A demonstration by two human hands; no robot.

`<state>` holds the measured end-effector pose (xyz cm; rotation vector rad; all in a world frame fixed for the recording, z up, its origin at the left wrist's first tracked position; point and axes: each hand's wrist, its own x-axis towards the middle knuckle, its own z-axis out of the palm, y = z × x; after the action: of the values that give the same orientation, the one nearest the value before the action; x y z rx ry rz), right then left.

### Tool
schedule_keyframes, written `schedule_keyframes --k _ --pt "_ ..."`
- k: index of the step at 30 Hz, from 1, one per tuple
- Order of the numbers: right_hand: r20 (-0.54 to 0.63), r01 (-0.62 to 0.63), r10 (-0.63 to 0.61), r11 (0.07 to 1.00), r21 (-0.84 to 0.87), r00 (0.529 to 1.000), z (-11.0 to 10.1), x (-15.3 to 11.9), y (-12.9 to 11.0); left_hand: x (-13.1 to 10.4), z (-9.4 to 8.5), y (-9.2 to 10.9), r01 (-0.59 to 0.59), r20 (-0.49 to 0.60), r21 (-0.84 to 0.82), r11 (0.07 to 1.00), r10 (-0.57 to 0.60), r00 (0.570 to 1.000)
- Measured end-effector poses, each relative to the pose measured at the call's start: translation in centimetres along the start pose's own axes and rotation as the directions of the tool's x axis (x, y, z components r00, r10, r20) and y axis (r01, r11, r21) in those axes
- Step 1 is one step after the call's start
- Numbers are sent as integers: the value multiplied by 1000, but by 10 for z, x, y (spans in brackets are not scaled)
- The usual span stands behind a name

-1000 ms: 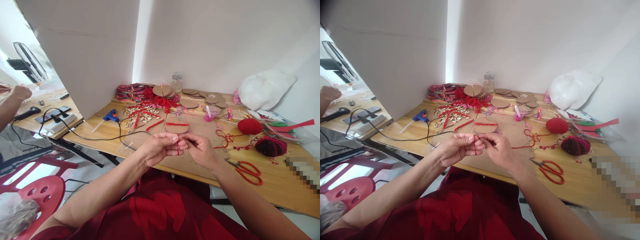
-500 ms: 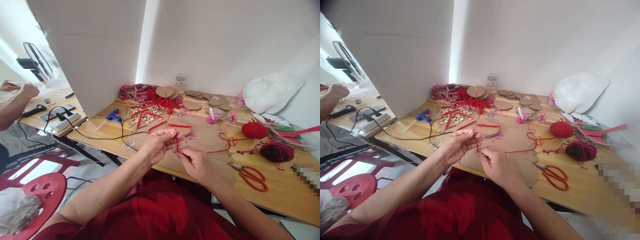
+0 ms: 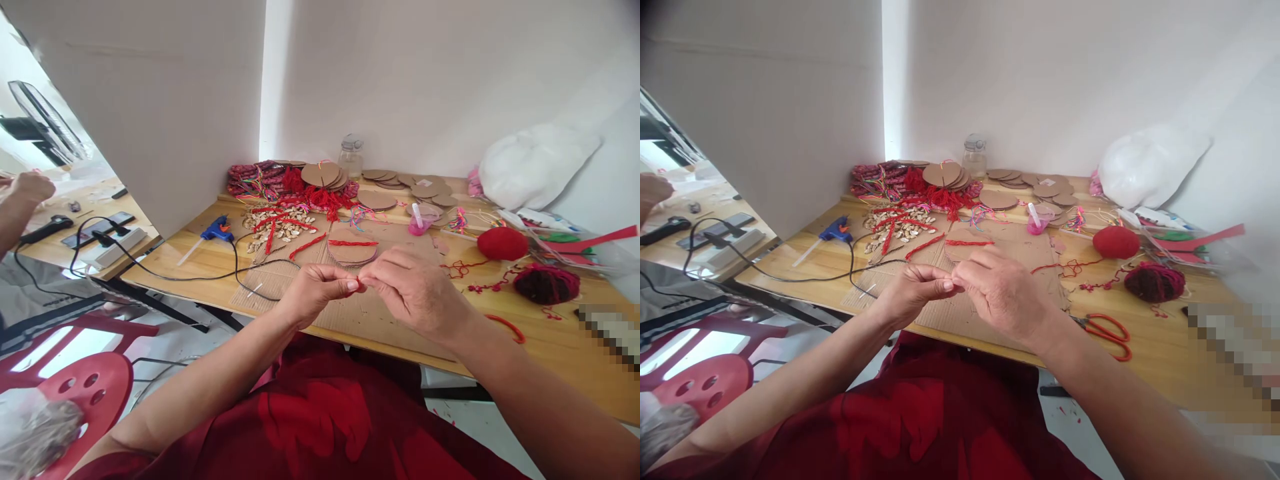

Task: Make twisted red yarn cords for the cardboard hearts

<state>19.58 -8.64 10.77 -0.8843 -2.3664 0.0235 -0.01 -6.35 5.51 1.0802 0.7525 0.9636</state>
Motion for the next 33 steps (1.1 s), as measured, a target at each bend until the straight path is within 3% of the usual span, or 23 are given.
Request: schedule_keyframes --k 4,9,13,17,25,30,33 --pt "-34 -8 9 999 37 999 1 6 6 -1 -1 0 49 50 -22 999 -48 998" --pt "-89 -107 126 976 187 988 6 6 13 -6 3 9 145 82 -104 984 -137 987" --pt "-3 -297 330 855 425 944 26 -6 20 -10 7 22 189 124 -264 946 -161 979" --pt "-1 -318 373 793 520 928 51 -20 17 -8 6 30 135 79 -379 916 -113 990" --pt "27 -313 323 889 335 946 60 -30 1 4 5 26 12 -37 -458 889 -33 999" --pt "56 -206 199 954 219 978 41 -26 -5 13 5 13 -115 -139 -326 938 73 988" --pt "49 -152 146 974 170 988 20 -16 -7 13 5 4 -69 -93 -210 975 50 994"
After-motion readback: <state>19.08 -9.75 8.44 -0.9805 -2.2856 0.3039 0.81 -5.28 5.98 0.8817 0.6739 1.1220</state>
